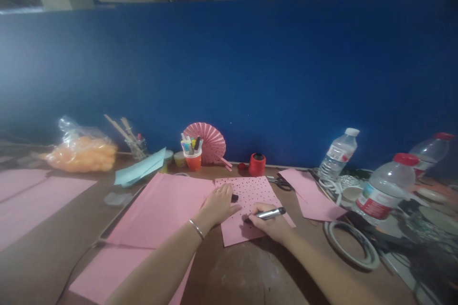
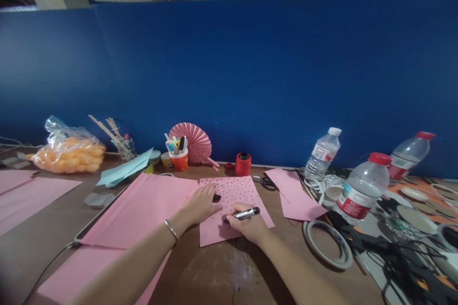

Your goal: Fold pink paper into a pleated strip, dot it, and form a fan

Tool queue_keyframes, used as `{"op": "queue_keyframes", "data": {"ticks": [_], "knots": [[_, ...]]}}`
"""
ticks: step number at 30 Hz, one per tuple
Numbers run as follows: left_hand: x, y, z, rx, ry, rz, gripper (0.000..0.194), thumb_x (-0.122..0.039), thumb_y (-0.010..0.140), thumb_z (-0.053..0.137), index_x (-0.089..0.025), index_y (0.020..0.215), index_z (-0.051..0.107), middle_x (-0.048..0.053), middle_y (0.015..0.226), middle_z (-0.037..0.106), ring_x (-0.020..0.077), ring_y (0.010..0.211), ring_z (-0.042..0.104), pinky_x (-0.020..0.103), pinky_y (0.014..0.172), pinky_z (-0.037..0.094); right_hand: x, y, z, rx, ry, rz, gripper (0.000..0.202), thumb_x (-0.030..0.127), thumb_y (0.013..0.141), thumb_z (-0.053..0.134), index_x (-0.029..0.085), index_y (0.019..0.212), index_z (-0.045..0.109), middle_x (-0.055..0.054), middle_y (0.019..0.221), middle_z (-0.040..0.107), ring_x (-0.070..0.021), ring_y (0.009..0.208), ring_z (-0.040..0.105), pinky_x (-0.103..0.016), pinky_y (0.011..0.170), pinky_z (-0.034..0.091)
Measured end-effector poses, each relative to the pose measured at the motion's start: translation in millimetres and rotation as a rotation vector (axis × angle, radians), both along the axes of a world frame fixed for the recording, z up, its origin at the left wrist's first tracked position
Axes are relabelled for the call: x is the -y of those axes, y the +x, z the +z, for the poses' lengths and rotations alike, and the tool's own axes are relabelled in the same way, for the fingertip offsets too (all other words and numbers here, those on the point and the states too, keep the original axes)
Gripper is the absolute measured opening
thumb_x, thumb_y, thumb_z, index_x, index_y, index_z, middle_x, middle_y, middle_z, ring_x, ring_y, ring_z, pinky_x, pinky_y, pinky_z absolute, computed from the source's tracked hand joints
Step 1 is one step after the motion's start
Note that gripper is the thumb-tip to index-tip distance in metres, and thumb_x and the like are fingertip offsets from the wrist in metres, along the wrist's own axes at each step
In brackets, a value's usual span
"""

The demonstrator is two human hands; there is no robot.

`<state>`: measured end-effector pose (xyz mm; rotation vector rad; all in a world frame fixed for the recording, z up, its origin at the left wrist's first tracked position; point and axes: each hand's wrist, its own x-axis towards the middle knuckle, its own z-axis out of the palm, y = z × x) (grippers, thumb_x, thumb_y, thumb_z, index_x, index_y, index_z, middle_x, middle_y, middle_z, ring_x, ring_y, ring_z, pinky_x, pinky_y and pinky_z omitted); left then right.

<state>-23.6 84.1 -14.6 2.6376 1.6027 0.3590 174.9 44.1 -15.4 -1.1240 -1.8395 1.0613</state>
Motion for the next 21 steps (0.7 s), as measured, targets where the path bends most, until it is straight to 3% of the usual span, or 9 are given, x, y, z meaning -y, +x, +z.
{"op": "queue_keyframes", "data": {"ticks": [5,10,14,16,19,21], "knots": [[-0.8,-1.1,-1.4,-0.005,-0.005,-0.005,0.052,-0.051,0.076,0.045,-0.013,0.112,0.042,0.014,0.123,0.044,0.0268,0.114,0.038,0.036,0.092,0.028,-2.9,2.9,-3.6,-0.113,-0.036,-0.127,0.021,0.025,0.072,0.049,0.018,0.052,0.043,0.005,0.049,0.040,-0.0097,0.048,0.039,-0.021,0.047,0.031],[-1.0,-1.5,-1.5,-0.006,-0.011,-0.006,0.054,-0.051,0.076,0.045,-0.013,0.113,0.041,0.014,0.125,0.042,0.0270,0.115,0.038,0.037,0.092,0.029,-5.3,3.0,-5.7,-0.023,0.030,-0.146,0.021,0.019,0.066,0.049,0.018,0.048,0.039,0.006,0.045,0.036,-0.0092,0.047,0.035,-0.022,0.045,0.027],[-1.2,-1.3,-1.3,-0.011,-0.009,0.001,0.051,-0.050,0.076,0.045,-0.013,0.111,0.043,0.014,0.125,0.043,0.0270,0.115,0.038,0.037,0.092,0.030,-4.4,2.3,-3.7,-0.181,-0.129,-0.215,0.020,0.028,0.069,0.048,0.019,0.052,0.041,0.006,0.046,0.039,-0.0093,0.043,0.037,-0.021,0.044,0.031],[-1.2,-0.9,-1.0,-0.014,-0.007,-0.001,0.052,-0.051,0.076,0.044,-0.013,0.111,0.043,0.014,0.124,0.043,0.0269,0.115,0.038,0.037,0.093,0.029,-3.2,1.8,-1.3,-0.171,-0.142,-0.173,0.019,0.030,0.069,0.049,0.019,0.055,0.044,0.006,0.047,0.041,-0.0095,0.044,0.038,-0.022,0.044,0.031],[-0.7,-0.7,-0.3,-0.020,-0.003,-0.007,0.053,-0.052,0.076,0.044,-0.012,0.111,0.043,0.014,0.124,0.044,0.0268,0.115,0.038,0.037,0.093,0.029,-1.4,0.8,1.6,-0.007,-0.023,-0.068,0.017,0.026,0.067,0.052,0.018,0.053,0.048,0.004,0.050,0.045,-0.0103,0.048,0.040,-0.022,0.047,0.029],[-0.4,-0.9,0.0,-0.022,-0.004,-0.008,0.054,-0.052,0.076,0.044,-0.013,0.113,0.042,0.014,0.124,0.043,0.0265,0.116,0.037,0.036,0.094,0.028,-1.9,1.1,1.2,0.012,0.004,-0.085,0.017,0.024,0.069,0.049,0.018,0.053,0.046,0.004,0.050,0.044,-0.0107,0.049,0.040,-0.023,0.048,0.029]]}}
